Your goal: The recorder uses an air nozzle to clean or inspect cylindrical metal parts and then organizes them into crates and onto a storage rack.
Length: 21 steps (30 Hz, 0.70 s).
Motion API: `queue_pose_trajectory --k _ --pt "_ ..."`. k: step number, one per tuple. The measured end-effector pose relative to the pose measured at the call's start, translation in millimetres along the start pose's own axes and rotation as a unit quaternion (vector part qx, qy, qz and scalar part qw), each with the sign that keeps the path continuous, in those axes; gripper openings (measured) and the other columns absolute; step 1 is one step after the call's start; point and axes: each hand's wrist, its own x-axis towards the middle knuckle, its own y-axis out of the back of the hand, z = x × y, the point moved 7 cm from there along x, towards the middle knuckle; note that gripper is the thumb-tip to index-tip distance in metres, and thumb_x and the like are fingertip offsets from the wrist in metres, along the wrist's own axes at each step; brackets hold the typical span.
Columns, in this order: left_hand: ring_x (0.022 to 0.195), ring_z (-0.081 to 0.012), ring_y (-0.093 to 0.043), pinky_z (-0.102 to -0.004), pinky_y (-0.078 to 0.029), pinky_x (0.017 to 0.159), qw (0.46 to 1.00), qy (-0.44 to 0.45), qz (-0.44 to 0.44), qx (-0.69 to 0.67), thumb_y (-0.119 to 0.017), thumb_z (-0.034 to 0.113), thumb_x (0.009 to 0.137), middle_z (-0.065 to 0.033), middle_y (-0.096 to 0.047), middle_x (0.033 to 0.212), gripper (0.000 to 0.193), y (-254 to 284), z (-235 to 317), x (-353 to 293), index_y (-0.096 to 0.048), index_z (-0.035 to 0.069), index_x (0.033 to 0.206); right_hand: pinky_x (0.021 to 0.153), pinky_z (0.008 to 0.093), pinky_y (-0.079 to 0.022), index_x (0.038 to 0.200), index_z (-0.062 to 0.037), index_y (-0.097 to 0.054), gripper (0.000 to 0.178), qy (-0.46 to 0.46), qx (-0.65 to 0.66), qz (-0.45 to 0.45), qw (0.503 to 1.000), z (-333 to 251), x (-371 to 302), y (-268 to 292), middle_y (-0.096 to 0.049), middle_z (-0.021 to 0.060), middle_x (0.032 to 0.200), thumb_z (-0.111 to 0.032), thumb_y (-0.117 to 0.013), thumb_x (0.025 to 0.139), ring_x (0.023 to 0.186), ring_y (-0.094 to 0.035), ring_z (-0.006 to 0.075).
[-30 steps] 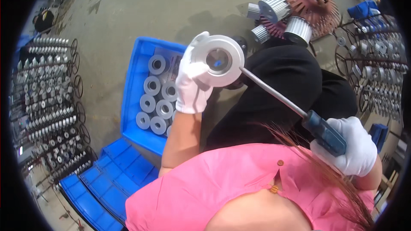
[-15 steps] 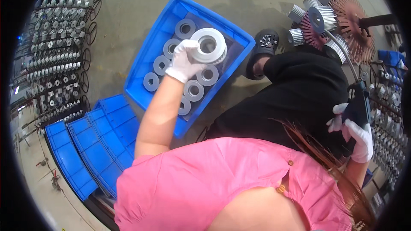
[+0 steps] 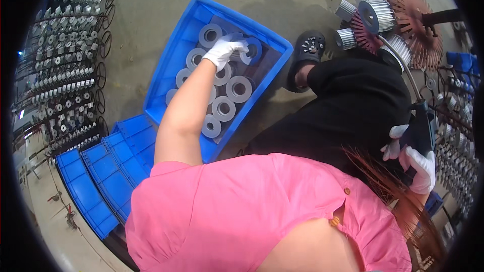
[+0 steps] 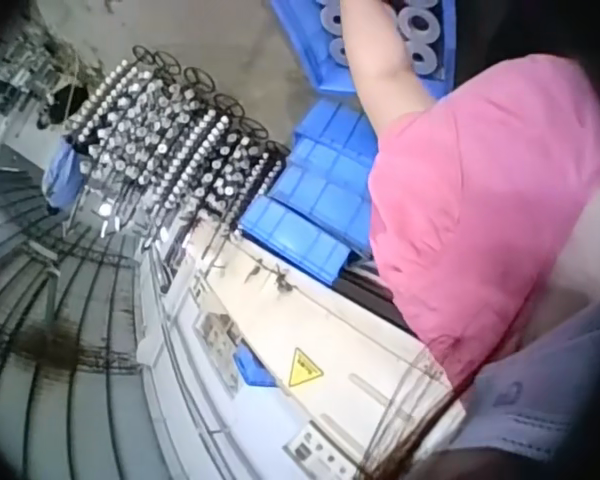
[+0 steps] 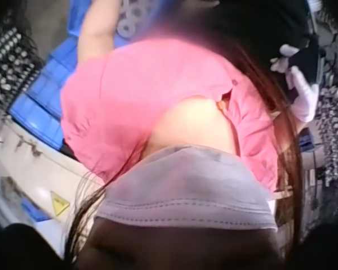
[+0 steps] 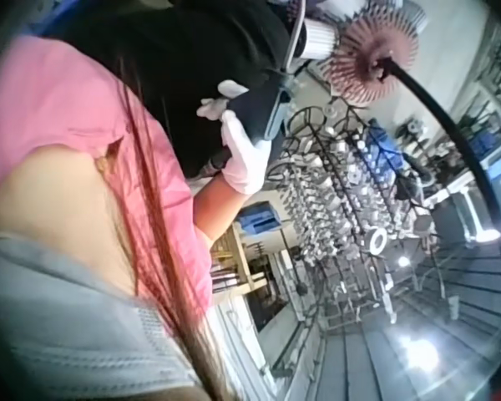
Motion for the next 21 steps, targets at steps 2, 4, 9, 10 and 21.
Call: queue_pose_trajectory --k 2,4,9,10,21 --pt "0.093 -0.0164 -0.054 -0.0294 -0.042 0.080 1.000 0.000 -0.008 0.006 -0.065 0.009 0.067 -0.0078 -0.057 0.102 0.060 4 -2 6 -0.043 -0.003 0.122 0.070 0.0338 -0.045 0.102 0.0104 -0.049 0.053 -0.001 -0.006 -0.016 1.000 2 -1 2 -0.051 0.0097 0.065 -0.028 -0.062 0.069 0.061 -0.053 0.0205" --pt "0.088 -0.0172 -0.058 -0.0278 -0.044 0.078 0.998 0.025 -0.027 0.045 -0.067 0.012 0.063 -0.0081 -0.062 0.092 0.050 11 -6 10 -0.054 -0.001 0.109 0.070 0.0348 -0.046 0.102 0.0107 -0.049 0.053 -0.002 0.008 -0.011 1.000 4 2 3 -0.052 0.0109 0.065 -0.027 -0.064 0.067 0.060 -0.054 0.0218" --pt "0.093 -0.0277 -0.057 -0.0335 -0.045 0.081 0.872 -0.042 -0.005 0.487 -0.057 0.018 0.070 -0.0184 -0.060 0.100 0.047 -1 21 10 -0.052 -0.001 0.113 0.069 0.0355 -0.047 0.101 0.0109 -0.050 0.054 -0.003 0.017 0.003 1.000 3 3 5 -0.053 0.0120 0.065 -0.026 -0.067 0.065 0.060 -0.056 0.0229" --pt "0.094 -0.0316 -0.057 -0.0352 -0.045 0.082 0.787 -0.095 0.025 0.610 -0.055 0.018 0.069 -0.0217 -0.059 0.099 0.046 -3 23 12 -0.053 0.000 0.111 0.069 0.0353 -0.047 0.100 0.0107 -0.051 0.054 -0.007 0.016 0.008 1.000 2 1 6 -0.053 0.0118 0.065 -0.026 -0.067 0.065 0.060 -0.056 0.0227" --pt "0.098 -0.0336 -0.055 -0.0365 -0.044 0.085 0.827 -0.054 0.021 0.559 -0.057 0.016 0.068 -0.0195 -0.057 0.105 0.040 16 4 18 -0.057 0.007 0.107 0.069 0.0326 -0.046 0.100 0.0100 -0.048 0.052 -0.022 0.011 -0.010 1.000 5 10 -4 -0.050 0.0088 0.062 -0.025 -0.064 0.065 0.059 -0.052 0.0199"
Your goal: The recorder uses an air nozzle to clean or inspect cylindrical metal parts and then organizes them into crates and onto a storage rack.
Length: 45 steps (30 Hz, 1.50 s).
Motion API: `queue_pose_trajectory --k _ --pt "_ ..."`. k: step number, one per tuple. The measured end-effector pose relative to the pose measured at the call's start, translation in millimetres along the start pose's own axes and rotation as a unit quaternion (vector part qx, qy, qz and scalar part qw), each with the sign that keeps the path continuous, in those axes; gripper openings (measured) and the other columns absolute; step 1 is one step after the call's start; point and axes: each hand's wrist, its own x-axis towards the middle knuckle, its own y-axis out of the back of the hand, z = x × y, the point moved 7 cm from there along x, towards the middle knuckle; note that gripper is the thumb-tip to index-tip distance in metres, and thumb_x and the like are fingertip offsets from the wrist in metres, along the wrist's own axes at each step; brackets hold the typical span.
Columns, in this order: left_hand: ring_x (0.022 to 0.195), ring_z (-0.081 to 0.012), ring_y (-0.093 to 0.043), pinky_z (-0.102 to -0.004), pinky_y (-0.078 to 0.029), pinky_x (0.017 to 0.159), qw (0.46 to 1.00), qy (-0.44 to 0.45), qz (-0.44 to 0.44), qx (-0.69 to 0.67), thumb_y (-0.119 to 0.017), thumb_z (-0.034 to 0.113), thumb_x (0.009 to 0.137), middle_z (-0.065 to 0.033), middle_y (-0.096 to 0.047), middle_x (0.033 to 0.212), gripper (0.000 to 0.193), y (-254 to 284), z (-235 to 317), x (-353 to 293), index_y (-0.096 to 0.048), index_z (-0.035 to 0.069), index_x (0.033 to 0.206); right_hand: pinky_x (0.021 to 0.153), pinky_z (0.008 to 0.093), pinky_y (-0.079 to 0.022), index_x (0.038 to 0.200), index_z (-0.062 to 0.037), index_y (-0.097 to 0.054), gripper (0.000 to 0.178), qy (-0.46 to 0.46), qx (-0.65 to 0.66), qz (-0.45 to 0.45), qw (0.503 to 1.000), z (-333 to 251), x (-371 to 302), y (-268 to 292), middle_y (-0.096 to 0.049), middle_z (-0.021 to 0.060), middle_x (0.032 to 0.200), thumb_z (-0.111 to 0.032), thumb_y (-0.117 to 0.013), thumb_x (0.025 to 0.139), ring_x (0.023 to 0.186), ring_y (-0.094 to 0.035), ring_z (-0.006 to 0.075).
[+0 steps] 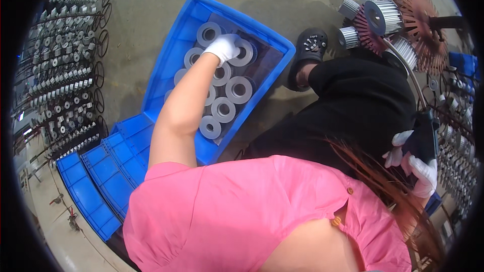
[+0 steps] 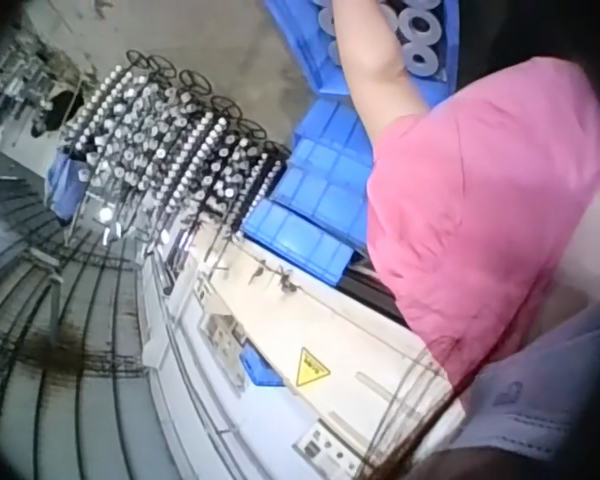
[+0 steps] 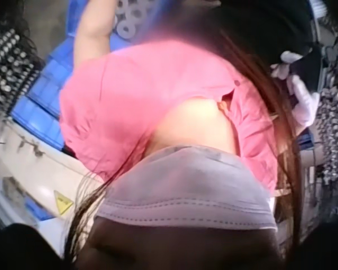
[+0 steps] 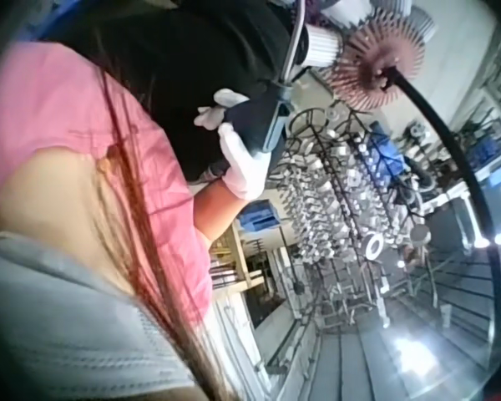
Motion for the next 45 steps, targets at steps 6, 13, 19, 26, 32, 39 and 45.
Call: queue_pose_trajectory --k 6,13,19,26,32,39,45 --pt "0.092 -0.0354 -0.056 -0.0386 -0.045 0.080 0.998 -0.020 0.054 0.039 -0.060 0.021 0.067 -0.0204 -0.059 0.097 0.039 5 7 -1 -0.058 0.005 0.103 0.067 0.0341 -0.047 0.098 0.0101 -0.052 0.053 0.012 0.015 0.029 0.999 0 -3 5 -0.053 0.0107 0.063 -0.025 -0.069 0.063 0.059 -0.056 0.0218" --pt "0.094 -0.0355 -0.055 -0.0401 -0.044 0.083 0.952 -0.082 0.294 0.040 -0.059 0.024 0.075 -0.0207 -0.058 0.100 0.040 49 25 -53 -0.056 -0.001 0.105 0.076 0.0359 -0.045 0.106 0.0114 -0.048 0.054 -0.027 -0.012 -0.037 0.999 2 -2 3 -0.057 0.0147 0.073 -0.019 -0.066 0.065 0.069 -0.059 0.0238" --pt "0.080 -0.0181 -0.061 -0.0268 -0.049 0.072 0.879 -0.174 0.366 -0.250 -0.066 0.007 0.074 -0.0118 -0.062 0.090 0.032 96 128 -77 -0.057 -0.001 0.104 0.076 0.0285 -0.044 0.108 0.0032 -0.051 0.050 -0.030 -0.053 -0.020 0.998 -8 -37 29 -0.058 0.0075 0.084 -0.018 -0.071 0.067 0.079 -0.057 0.0150" --pt "0.090 -0.0150 -0.058 -0.0249 -0.046 0.077 0.898 -0.236 0.110 -0.354 -0.064 0.014 0.078 -0.0120 -0.062 0.098 0.035 96 249 -48 -0.056 -0.002 0.107 0.078 0.0336 -0.044 0.107 0.0091 -0.047 0.041 0.175 -0.004 0.266 0.948 -26 -119 126 -0.058 0.0125 0.076 -0.014 -0.054 0.074 0.074 -0.058 0.0219" --pt "0.087 -0.0113 -0.056 -0.0227 -0.046 0.073 0.871 -0.279 -0.051 -0.401 -0.063 0.012 0.079 -0.0068 -0.060 0.096 0.034 108 359 -68 -0.054 -0.002 0.108 0.059 0.0217 -0.043 0.092 0.0000 -0.058 0.023 0.084 0.027 0.337 0.937 41 -116 249 -0.062 0.0058 0.077 -0.019 -0.059 0.079 0.067 -0.058 0.0115" --pt "0.091 -0.0147 -0.056 -0.0261 -0.044 0.078 0.920 -0.311 0.003 -0.239 -0.062 0.015 0.079 -0.0087 -0.060 0.095 0.036 87 408 -90 -0.054 -0.002 0.109 0.061 0.0300 -0.049 0.080 -0.0040 -0.061 0.019 -0.122 0.151 0.260 0.946 218 -2 290 -0.063 0.0061 0.072 -0.020 -0.067 0.073 0.062 -0.059 0.0166" --pt "0.060 -0.0066 -0.041 -0.0202 -0.034 0.052 0.740 0.035 0.040 -0.670 -0.063 0.012 0.076 0.0041 -0.045 0.071 0.025 14 375 -68 -0.051 0.010 0.098 0.075 0.0363 -0.042 0.096 0.0025 -0.060 0.043 -0.166 -0.201 0.292 0.920 391 63 397 -0.062 0.0177 0.097 -0.036 -0.051 0.080 0.093 -0.058 0.0256"
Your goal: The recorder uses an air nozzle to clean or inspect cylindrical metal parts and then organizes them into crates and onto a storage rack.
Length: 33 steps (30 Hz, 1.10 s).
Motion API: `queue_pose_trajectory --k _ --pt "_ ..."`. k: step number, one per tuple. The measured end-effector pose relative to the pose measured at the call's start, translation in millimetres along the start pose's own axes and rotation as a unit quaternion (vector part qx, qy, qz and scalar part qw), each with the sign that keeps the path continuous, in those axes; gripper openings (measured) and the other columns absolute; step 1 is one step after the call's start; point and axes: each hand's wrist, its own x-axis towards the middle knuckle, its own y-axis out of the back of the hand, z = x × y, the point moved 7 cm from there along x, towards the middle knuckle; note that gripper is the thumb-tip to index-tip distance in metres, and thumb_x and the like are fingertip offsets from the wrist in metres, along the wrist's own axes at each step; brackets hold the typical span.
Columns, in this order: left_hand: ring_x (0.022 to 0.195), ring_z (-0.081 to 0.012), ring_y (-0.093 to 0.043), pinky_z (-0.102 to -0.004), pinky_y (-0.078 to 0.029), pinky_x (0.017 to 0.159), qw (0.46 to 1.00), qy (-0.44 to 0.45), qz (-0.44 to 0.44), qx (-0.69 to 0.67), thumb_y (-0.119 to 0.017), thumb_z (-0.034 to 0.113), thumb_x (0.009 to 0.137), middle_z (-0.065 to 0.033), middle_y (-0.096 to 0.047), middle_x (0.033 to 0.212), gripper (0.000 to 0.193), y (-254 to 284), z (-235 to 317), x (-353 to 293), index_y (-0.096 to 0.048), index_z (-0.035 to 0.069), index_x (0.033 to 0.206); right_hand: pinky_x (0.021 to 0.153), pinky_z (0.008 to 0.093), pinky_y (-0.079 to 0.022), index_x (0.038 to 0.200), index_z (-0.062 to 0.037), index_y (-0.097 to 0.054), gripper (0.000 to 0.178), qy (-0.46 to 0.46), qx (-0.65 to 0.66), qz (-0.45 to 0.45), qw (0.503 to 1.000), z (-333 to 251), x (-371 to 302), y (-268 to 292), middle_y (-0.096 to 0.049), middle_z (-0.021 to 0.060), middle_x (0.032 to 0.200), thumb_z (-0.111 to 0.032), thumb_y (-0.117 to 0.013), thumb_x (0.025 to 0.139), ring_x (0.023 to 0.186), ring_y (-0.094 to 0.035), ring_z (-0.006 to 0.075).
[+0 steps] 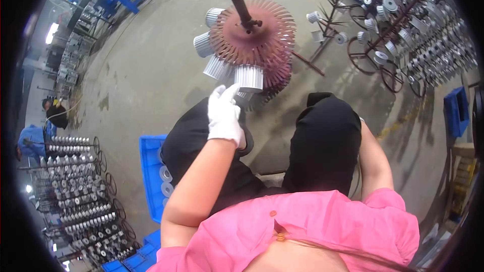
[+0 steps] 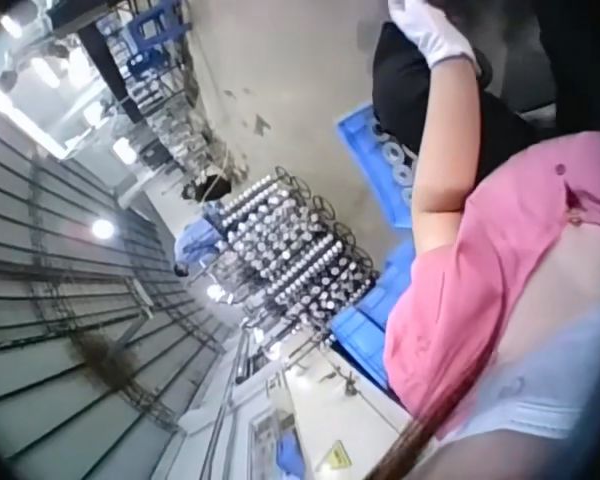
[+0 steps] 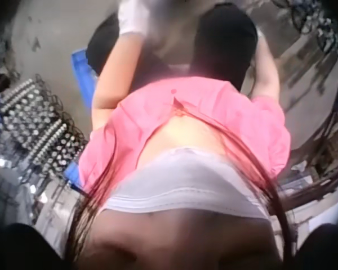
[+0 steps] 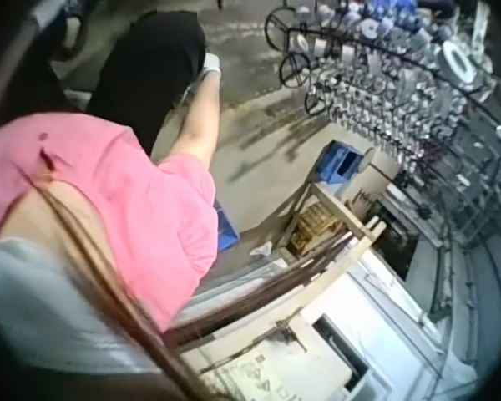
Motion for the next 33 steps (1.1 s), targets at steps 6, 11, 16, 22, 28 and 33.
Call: queue_pose_trajectory --k 6,11,16,22,28,33 --pt "0.099 -0.0229 -0.049 -0.0298 -0.039 0.085 0.987 -0.036 0.155 0.038 -0.065 0.014 0.066 -0.0158 -0.049 0.114 0.065 52 -11 18 -0.039 -0.002 0.123 0.081 0.0409 -0.043 0.091 0.0028 -0.062 0.051 0.056 -0.325 0.022 0.944 -199 -90 28 -0.058 0.0241 0.100 -0.045 -0.052 0.077 0.098 -0.054 0.0374" --pt "0.113 -0.0335 -0.042 -0.0356 -0.033 0.096 0.945 -0.138 0.106 0.276 -0.072 0.018 0.055 -0.0256 -0.040 0.124 0.091 12 -13 28 -0.024 -0.007 0.129 0.071 0.0282 -0.044 0.111 -0.0008 -0.053 0.037 0.232 -0.007 -0.134 0.963 -376 -208 52 -0.059 0.0081 0.092 -0.026 -0.047 0.085 0.077 -0.054 0.0168" --pt "0.105 -0.0308 -0.049 -0.0344 -0.041 0.088 0.932 -0.063 0.028 0.355 -0.078 0.023 0.052 -0.0255 -0.040 0.122 0.091 -1 -2 28 -0.029 -0.003 0.124 0.069 0.0257 -0.042 0.117 -0.0059 -0.051 0.033 0.498 -0.244 -0.156 0.817 -465 -255 -45 -0.059 0.0039 0.098 -0.012 -0.048 0.085 0.082 -0.054 0.0129" --pt "0.101 -0.0284 -0.055 -0.0350 -0.045 0.081 0.896 -0.066 -0.001 0.438 -0.061 0.019 0.069 -0.0183 -0.054 0.112 0.053 -9 -8 50 -0.044 -0.001 0.116 0.073 0.0267 -0.042 0.102 -0.0054 -0.061 0.031 0.179 0.230 -0.197 0.936 -452 -186 -109 -0.061 0.0031 0.099 -0.027 -0.059 0.079 0.085 -0.055 0.0128" --pt "0.091 -0.0203 -0.056 -0.0312 -0.045 0.078 0.893 -0.176 -0.222 0.349 -0.055 0.013 0.077 -0.0137 -0.059 0.103 0.034 -23 -36 99 -0.055 -0.002 0.107 0.092 0.0304 -0.035 0.110 -0.0056 -0.057 0.034 0.358 0.044 -0.157 0.919 -464 -165 -124 -0.056 0.0092 0.115 -0.028 -0.044 0.087 0.107 -0.050 0.0210" --pt "0.084 -0.0217 -0.059 -0.0314 -0.045 0.066 0.793 -0.114 -0.240 0.549 -0.056 0.021 0.079 -0.0128 -0.061 0.089 0.027 -6 -57 137 -0.057 0.001 0.097 0.086 0.0290 -0.037 0.110 -0.0059 -0.057 0.035 0.159 0.221 -0.232 0.934 -451 -148 -145 -0.059 0.0064 0.107 -0.030 -0.052 0.084 0.096 -0.053 0.0171"
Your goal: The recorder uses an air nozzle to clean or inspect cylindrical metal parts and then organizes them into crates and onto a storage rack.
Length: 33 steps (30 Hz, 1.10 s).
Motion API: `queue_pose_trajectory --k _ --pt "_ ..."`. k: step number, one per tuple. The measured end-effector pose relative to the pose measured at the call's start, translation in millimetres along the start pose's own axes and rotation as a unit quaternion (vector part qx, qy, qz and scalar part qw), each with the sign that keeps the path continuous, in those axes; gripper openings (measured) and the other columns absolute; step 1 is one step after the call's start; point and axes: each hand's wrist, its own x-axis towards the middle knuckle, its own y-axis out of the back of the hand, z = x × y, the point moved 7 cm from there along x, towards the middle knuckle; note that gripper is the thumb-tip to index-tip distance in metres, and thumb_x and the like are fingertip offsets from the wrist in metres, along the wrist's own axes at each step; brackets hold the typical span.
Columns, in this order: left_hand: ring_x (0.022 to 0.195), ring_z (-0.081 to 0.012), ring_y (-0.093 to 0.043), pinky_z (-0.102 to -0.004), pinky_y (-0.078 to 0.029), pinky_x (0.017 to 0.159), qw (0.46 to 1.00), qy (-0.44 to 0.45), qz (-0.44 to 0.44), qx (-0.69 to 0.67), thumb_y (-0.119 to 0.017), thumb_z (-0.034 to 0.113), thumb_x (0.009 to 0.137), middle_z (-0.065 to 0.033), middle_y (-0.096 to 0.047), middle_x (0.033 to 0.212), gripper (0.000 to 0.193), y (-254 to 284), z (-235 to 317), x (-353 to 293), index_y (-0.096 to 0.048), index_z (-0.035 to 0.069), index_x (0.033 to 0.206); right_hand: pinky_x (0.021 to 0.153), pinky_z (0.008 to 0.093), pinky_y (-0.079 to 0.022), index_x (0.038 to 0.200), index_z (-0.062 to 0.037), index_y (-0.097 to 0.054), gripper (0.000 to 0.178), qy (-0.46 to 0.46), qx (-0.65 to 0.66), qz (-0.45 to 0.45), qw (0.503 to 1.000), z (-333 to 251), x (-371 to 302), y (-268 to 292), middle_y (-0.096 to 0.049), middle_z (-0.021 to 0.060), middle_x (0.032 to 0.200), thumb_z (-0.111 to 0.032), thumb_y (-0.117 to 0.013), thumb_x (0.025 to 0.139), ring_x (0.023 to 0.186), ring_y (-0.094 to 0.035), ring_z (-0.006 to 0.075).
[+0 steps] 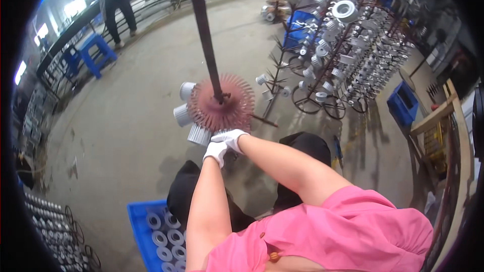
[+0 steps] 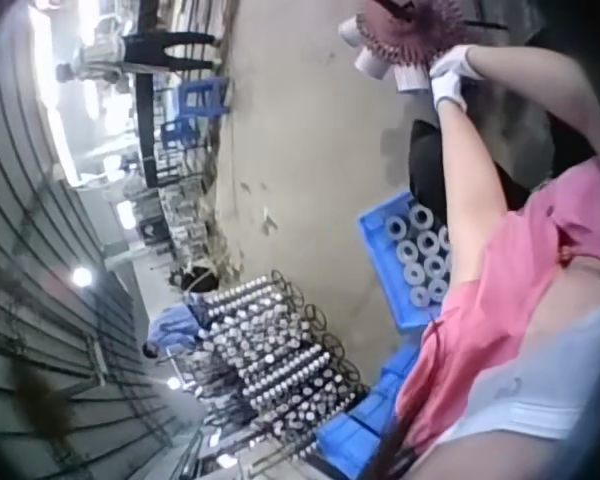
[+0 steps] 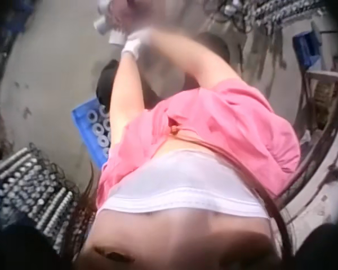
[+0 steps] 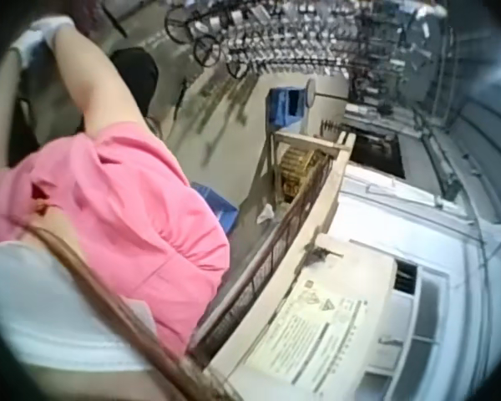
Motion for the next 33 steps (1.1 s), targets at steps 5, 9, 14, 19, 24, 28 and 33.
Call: queue_pose_trajectory --k 5,9,14,19,24,28,33 --pt "0.081 -0.0241 -0.059 -0.0336 -0.045 0.063 0.985 0.048 0.032 -0.160 -0.055 0.032 0.077 -0.0178 -0.060 0.094 0.042 17 31 -32 -0.057 -0.002 0.101 0.071 0.0320 -0.042 0.102 -0.0119 -0.060 0.024 -0.070 0.154 -0.014 0.986 1 -5 -3 -0.062 0.0026 0.092 -0.025 -0.056 0.082 0.080 -0.056 0.0180" --pt "0.068 -0.0247 -0.059 -0.0352 -0.046 0.053 0.967 0.086 0.079 -0.224 -0.060 0.029 0.074 -0.0161 -0.061 0.085 0.038 27 34 -44 -0.058 -0.002 0.096 0.070 0.0320 -0.042 0.102 -0.0121 -0.061 0.023 -0.053 0.137 -0.050 0.988 2 8 -8 -0.062 0.0024 0.093 -0.022 -0.056 0.082 0.080 -0.057 0.0181" --pt "0.065 -0.0175 -0.056 -0.0315 -0.045 0.054 0.972 0.084 0.022 -0.220 -0.052 0.034 0.079 -0.0117 -0.061 0.083 0.041 15 48 -40 -0.057 -0.001 0.099 0.079 0.0497 -0.034 0.102 -0.0109 -0.059 0.044 -0.015 0.048 -0.025 0.998 17 24 11 -0.063 0.0149 0.092 -0.047 -0.048 0.078 0.085 -0.056 0.0373" --pt "0.069 -0.0185 -0.057 -0.0315 -0.046 0.057 0.970 0.105 0.027 -0.216 -0.053 0.032 0.078 -0.0131 -0.061 0.086 0.041 27 31 -49 -0.057 -0.001 0.101 0.074 0.0437 -0.040 0.101 -0.0102 -0.060 0.034 -0.048 0.085 -0.010 0.995 -3 -9 -14 -0.064 0.0108 0.089 -0.036 -0.051 0.081 0.080 -0.059 0.0315" --pt "0.060 -0.0210 -0.056 -0.0319 -0.044 0.049 0.967 0.070 0.044 -0.241 -0.057 0.016 0.073 -0.0127 -0.059 0.077 0.026 24 38 -39 -0.058 0.000 0.094 0.055 0.0337 -0.042 0.096 -0.0124 -0.063 0.023 -0.108 0.215 -0.023 0.970 -22 -44 -14 -0.063 0.0043 0.082 -0.027 -0.059 0.079 0.063 -0.056 0.0212" --pt "0.057 -0.0205 -0.055 -0.0301 -0.043 0.046 0.933 0.082 0.021 -0.349 -0.051 0.010 0.069 -0.0116 -0.058 0.073 0.028 8 29 -27 -0.057 -0.003 0.093 0.062 0.0350 -0.044 0.092 -0.0097 -0.061 0.020 -0.085 0.280 -0.084 0.953 0 -25 -9 -0.063 0.0047 0.083 -0.026 -0.058 0.080 0.071 -0.058 0.0208" --pt "0.058 -0.0211 -0.056 -0.0309 -0.044 0.047 0.947 0.065 0.036 -0.311 -0.051 0.011 0.068 -0.0128 -0.058 0.074 0.028 11 30 -34 -0.058 -0.004 0.090 0.066 0.0339 -0.044 0.090 -0.0099 -0.060 0.018 -0.089 0.291 -0.081 0.949 8 -25 -14 -0.063 0.0027 0.084 -0.024 -0.057 0.080 0.075 -0.058 0.0175"
